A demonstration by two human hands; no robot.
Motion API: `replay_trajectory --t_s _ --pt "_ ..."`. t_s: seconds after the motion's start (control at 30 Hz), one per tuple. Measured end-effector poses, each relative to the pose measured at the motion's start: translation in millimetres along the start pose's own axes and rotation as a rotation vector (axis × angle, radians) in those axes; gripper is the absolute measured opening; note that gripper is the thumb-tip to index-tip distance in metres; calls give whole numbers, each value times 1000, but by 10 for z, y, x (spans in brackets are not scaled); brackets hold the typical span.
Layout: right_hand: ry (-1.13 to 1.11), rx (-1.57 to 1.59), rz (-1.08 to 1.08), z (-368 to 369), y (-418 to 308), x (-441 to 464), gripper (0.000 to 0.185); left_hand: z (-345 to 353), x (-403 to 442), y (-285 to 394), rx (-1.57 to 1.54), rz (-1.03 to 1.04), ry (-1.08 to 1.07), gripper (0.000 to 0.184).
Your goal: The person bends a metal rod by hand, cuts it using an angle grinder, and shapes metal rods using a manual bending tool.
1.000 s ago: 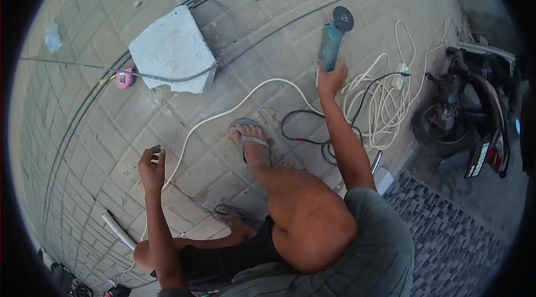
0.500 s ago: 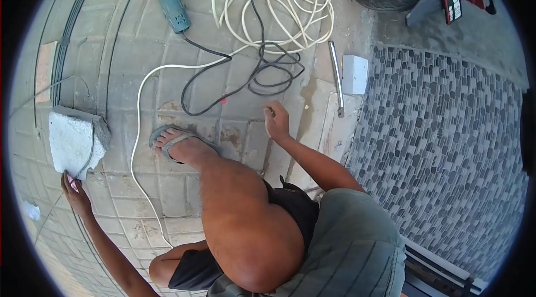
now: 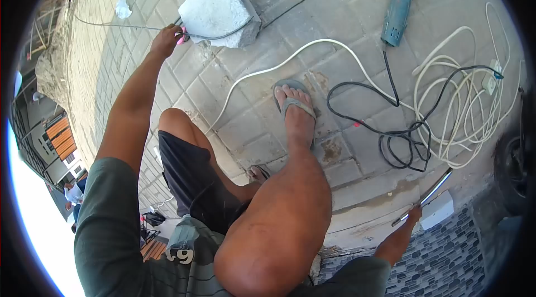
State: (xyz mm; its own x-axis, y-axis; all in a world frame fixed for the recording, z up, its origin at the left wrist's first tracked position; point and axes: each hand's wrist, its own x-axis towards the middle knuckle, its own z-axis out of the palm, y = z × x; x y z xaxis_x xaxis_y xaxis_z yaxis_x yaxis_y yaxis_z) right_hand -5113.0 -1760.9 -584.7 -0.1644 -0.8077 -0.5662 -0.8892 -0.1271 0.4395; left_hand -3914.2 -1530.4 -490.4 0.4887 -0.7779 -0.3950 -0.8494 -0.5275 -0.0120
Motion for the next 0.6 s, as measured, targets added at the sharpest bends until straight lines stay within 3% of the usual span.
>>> replay_trajectory --t_s 0.03,0.07,0.1,0.27,0.33,0.37,0.47,0.5,0.57,0.6 --pt "-80 299 310 -487 -510 -251 36 62 21 -112 -10 14 -23 21" --pt "0 121 111 -328 -498 -231 31 49 -10 -115 -9 32 -29 20" --pt "57 341 298 -527 -763 -364 32 66 7 -116 -14 57 -31 20" --pt "205 295 367 -824 -1520 -991 46 -353 -263 -215 -72 220 -47 15" --pt "378 516 313 -1017 -1795 -1362 47 -633 -373 -245 -56 391 71 13" --pt "391 669 323 -1092 -1854 -1469 45 -804 -418 -216 -61 373 102 13" --pt "411 1266 355 -1390 -1997 -1722 42 -1393 -557 -1 -57 569 210 16" --pt "449 1292 327 -1794 -2194 -1871 42 -1539 -577 64 -19 604 274 19" --pt "210 1624 382 -2976 -2697 -2310 44 -1866 -591 321 -70 698 430 23" --pt "327 1750 194 -3110 -2732 -2278 48 -2029 -596 460 -97 706 474 24"
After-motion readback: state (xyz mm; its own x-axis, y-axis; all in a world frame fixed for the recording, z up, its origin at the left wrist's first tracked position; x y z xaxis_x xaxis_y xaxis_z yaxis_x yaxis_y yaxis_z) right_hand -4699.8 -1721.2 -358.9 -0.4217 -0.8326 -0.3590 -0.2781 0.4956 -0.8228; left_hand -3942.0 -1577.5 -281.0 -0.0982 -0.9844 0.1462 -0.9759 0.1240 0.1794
